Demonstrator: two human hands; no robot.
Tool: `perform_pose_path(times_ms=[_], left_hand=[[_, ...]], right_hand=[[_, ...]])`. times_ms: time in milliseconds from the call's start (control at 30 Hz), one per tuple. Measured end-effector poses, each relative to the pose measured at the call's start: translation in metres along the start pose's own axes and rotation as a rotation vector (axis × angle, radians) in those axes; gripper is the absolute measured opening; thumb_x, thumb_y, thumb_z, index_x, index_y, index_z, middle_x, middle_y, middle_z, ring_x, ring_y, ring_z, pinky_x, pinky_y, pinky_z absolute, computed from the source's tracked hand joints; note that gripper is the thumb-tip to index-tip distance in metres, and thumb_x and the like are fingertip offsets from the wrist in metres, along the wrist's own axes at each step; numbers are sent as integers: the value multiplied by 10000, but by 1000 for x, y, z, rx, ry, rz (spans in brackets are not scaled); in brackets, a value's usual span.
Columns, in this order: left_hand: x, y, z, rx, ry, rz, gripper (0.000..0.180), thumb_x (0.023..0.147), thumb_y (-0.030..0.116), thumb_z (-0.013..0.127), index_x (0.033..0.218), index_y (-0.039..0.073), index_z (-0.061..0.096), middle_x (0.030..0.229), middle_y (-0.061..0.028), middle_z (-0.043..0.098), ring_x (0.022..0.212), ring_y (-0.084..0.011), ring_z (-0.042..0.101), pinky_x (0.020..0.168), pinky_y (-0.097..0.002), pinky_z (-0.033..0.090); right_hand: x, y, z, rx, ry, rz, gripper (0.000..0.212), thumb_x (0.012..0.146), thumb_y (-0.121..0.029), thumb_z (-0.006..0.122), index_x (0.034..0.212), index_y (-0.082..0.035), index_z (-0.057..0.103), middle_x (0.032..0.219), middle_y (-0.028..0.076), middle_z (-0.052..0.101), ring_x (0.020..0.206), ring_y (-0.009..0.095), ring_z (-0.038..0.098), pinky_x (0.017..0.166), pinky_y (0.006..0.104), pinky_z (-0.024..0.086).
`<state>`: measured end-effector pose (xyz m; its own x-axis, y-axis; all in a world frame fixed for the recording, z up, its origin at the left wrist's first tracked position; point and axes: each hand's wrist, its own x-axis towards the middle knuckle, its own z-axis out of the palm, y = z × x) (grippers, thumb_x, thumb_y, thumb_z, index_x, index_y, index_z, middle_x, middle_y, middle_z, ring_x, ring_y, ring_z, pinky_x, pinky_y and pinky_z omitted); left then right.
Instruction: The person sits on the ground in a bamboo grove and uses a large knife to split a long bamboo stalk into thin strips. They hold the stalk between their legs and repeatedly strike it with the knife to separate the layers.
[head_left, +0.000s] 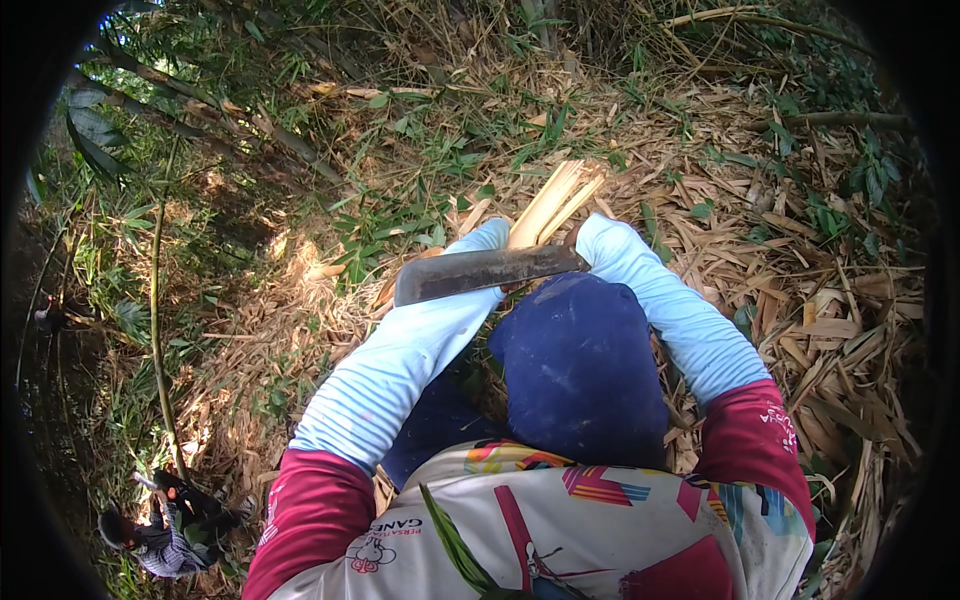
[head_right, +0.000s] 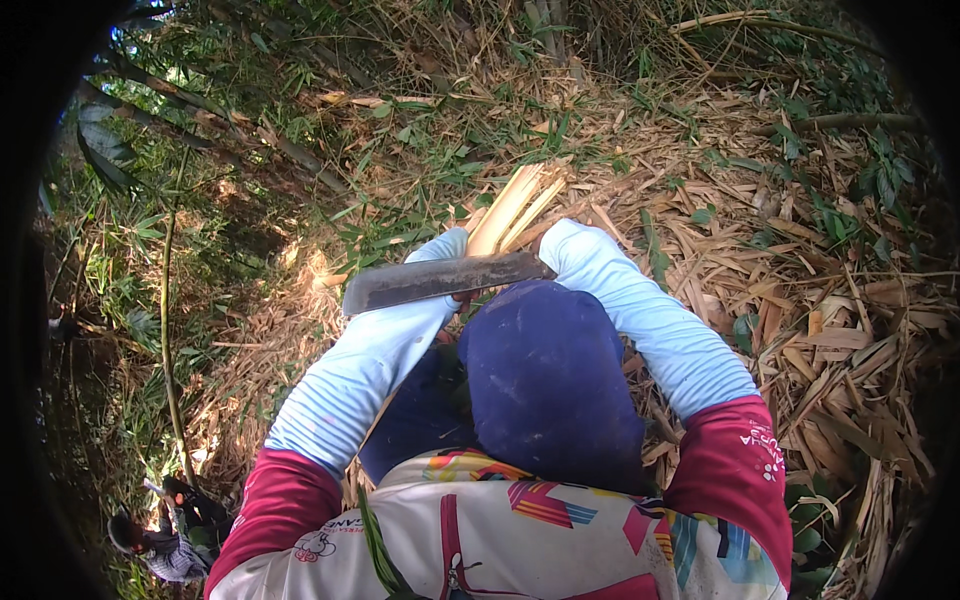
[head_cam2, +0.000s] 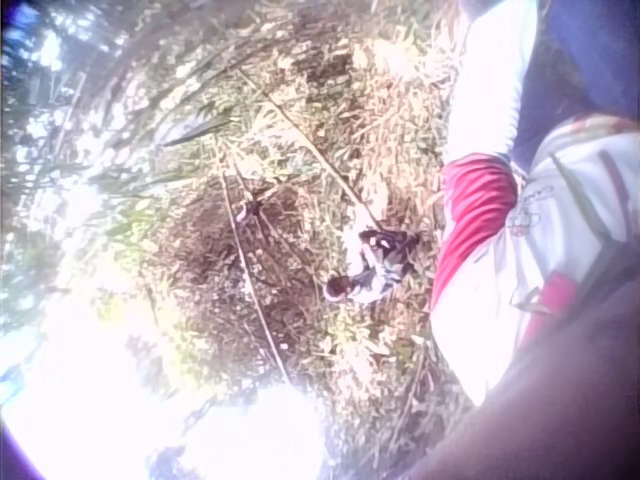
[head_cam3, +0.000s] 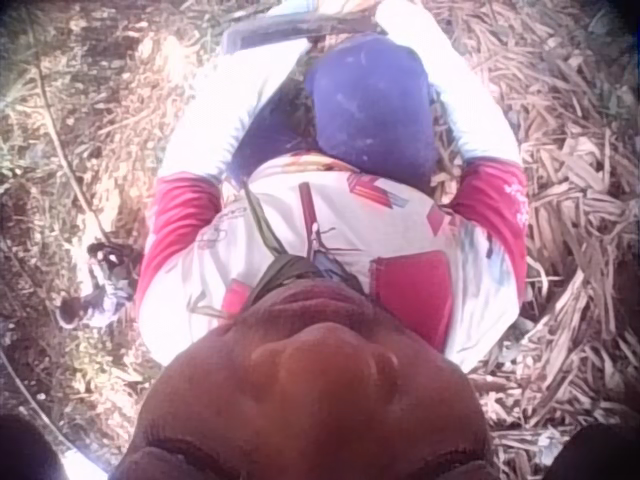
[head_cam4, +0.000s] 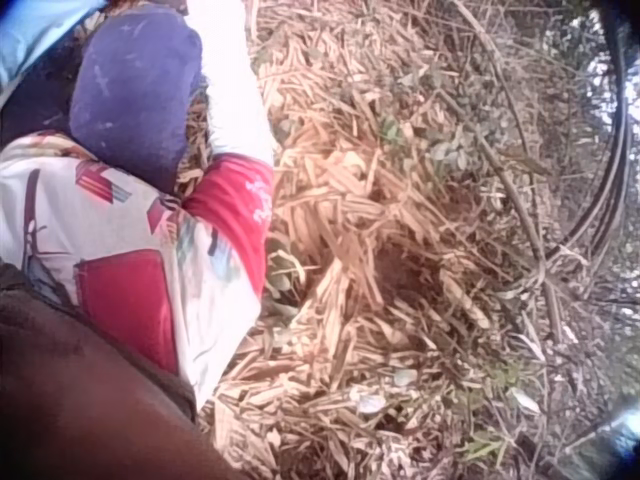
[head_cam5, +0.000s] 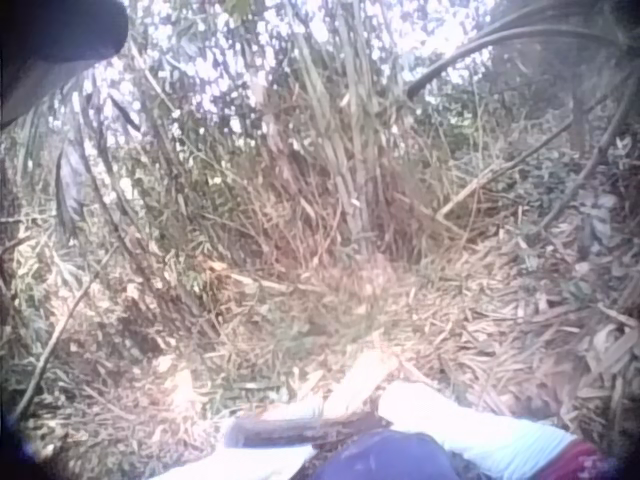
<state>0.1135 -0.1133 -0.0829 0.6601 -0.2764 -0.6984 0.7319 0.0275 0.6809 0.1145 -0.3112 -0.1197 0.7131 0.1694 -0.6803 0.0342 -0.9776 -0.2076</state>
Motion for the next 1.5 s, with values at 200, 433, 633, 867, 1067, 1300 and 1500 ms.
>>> perform_pose_path(times_ms=[200, 433, 633, 867, 1067, 1300, 1500], left_hand=[[-8, -7, 4, -224, -79, 45, 280, 953, 291, 576, 1039, 26, 605, 841, -99, 631, 619, -156, 581, 537, -268, 479], [-10, -19, -4, 167, -205, 434, 195, 978, 253, 510, 1030, 86, 597, 698, -40, 589, 470, -112, 513, 393, -238, 374], [-8, -18, -21, 212, -324, 418, 145, 935, 147, 606, 1040, 46, 602, 824, -10, 615, 712, -92, 588, 598, -221, 462], [-5, -24, -28, 295, -452, 486, 296, 930, 97, 617, 1215, 29, 570, 1004, -39, 636, 871, -91, 610, 728, -223, 512], [3, -25, -44, 525, -558, 735, 551, 850, 183, 729, 1330, 22, 511, 1143, -120, 638, 997, -140, 626, 845, -263, 520], [-29, 1, -39, 449, -524, 297, 268, 930, 132, 618, 1182, 50, 574, 804, -75, 646, 484, -88, 573, 390, -217, 462], [-42, 0, -47, 354, -460, 275, 294, 888, 191, 689, 1122, 80, 549, 709, -13, 579, 453, -60, 502, 388, -208, 409]], right_hand=[[-20, 5, 13, 172, 271, -157, 413, 642, -292, 807, 1023, -158, 718, 968, 75, 720, 885, 284, 681, 789, 372, 535], [37, 30, 45, 240, 371, -240, 299, 685, -246, 774, 936, -89, 730, 893, 104, 713, 809, 255, 675, 738, 348, 526], [-3, 22, 32, 214, 352, -249, 601, 620, -413, 819, 1124, -133, 648, 1114, 131, 677, 1035, 332, 648, 856, 390, 538], [14, 28, 47, 206, 529, -310, 301, 649, -215, 771, 908, -69, 719, 891, 137, 695, 828, 297, 665, 730, 344, 518], [32, 27, 40, 126, 322, -178, 470, 625, -271, 790, 1043, -90, 675, 1045, 136, 682, 983, 305, 648, 839, 362, 518], [56, 44, 43, -24, 196, -162, 732, 593, -408, 835, 1233, -153, 587, 1222, 110, 640, 1125, 326, 611, 925, 395, 517], [20, 13, 19, 15, 94, -58, 765, 607, -396, 835, 1284, -175, 555, 1245, 116, 628, 1145, 327, 604, 940, 399, 510]])
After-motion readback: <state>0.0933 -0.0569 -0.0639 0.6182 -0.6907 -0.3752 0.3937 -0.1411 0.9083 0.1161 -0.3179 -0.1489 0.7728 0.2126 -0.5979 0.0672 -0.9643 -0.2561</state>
